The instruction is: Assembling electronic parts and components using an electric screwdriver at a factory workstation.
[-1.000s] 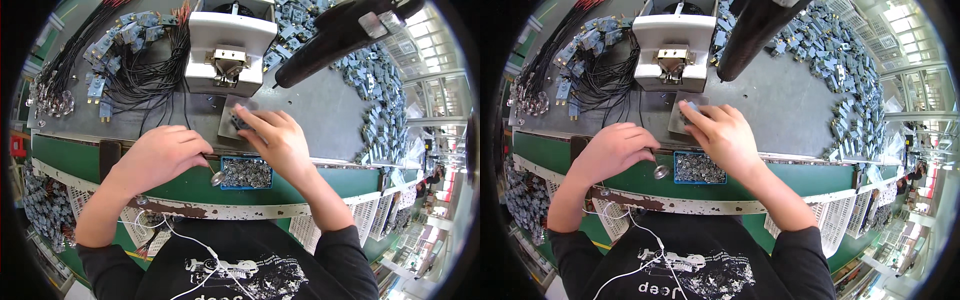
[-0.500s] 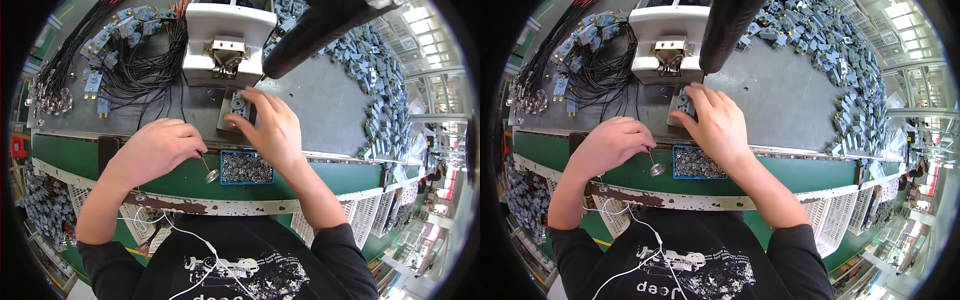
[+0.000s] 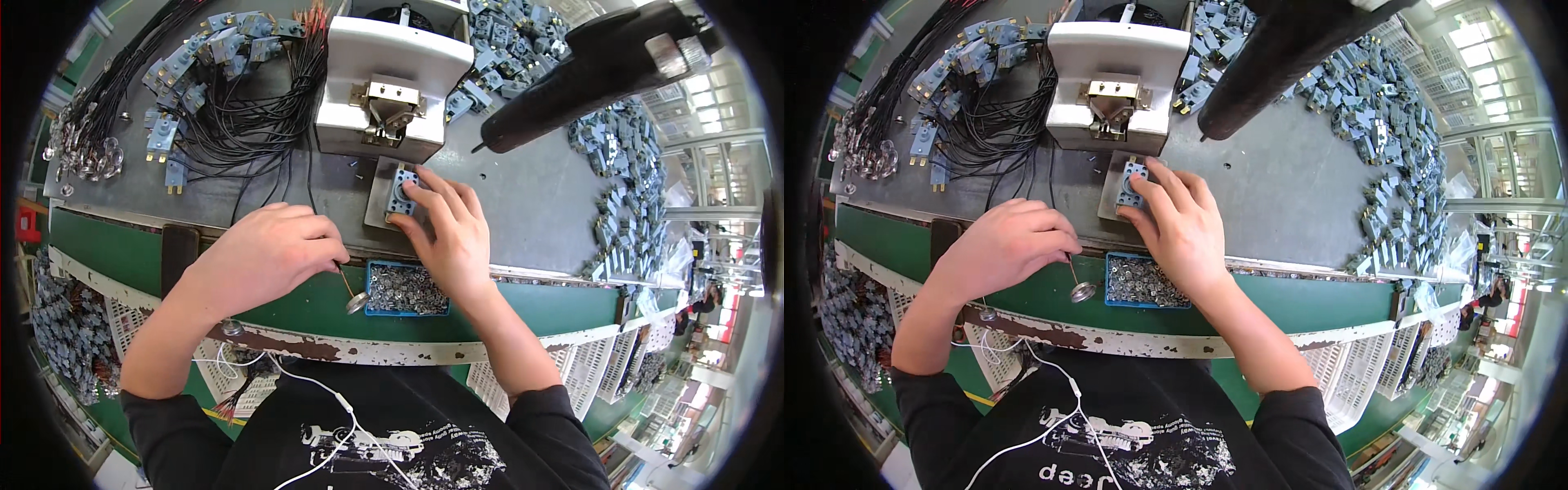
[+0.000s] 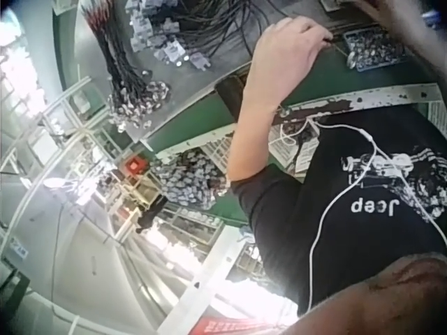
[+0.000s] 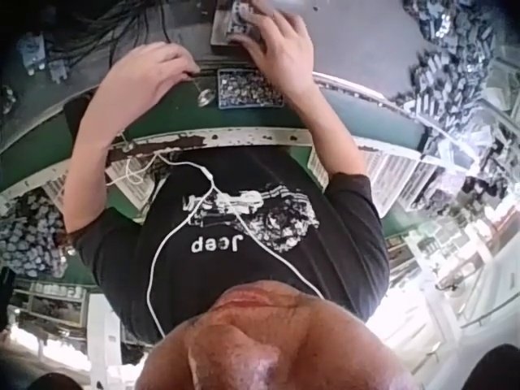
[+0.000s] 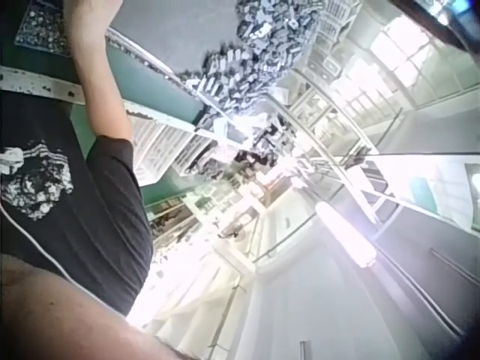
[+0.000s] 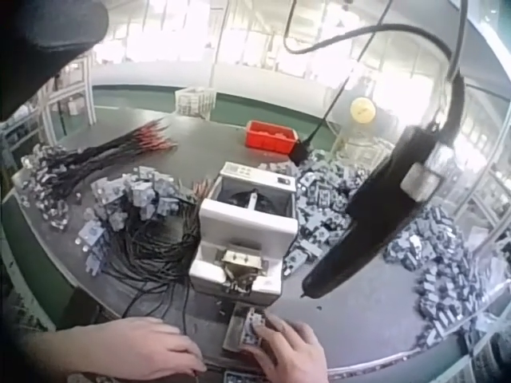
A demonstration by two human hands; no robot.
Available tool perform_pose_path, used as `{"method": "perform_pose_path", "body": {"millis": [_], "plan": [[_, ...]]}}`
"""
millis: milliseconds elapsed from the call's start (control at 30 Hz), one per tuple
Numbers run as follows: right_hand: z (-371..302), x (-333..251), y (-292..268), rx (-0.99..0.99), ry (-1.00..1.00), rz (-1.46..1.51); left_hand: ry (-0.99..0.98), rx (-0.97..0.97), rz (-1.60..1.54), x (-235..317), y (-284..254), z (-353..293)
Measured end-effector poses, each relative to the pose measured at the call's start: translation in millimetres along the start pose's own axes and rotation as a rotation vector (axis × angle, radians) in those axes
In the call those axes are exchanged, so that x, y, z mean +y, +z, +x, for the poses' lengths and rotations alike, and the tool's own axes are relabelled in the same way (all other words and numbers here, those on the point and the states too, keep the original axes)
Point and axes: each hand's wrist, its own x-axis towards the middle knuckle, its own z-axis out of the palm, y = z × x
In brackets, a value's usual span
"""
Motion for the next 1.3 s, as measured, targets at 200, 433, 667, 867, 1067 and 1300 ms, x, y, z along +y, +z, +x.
{"method": "perform_pose_path", "body": {"millis": [200, 433, 667, 867, 1067, 1300], "plan": [[10, -21, -22, -0.028, -0.052, 0.125, 0.123, 0.182, 0.12, -7, -2, 5], [10, -50, -79, -0.487, -0.265, 0.083, 0.141, 0.165, 0.021, 9, 6, 16], [3, -11, -79, -0.677, 0.212, 0.536, 0.212, 0.122, 0.025, 17, 0, 30], [-17, -18, -63, -0.3, 0.625, 0.902, 0.083, 0.201, 0.171, 29, -10, 30], [-6, -28, -58, -0.384, 0.66, 0.737, 0.037, 0.232, 0.25, 37, -22, 26], [-8, -37, -31, 0.098, 0.53, 1.076, -0.026, 0.286, -0.377, 36, 9, 27]]}}
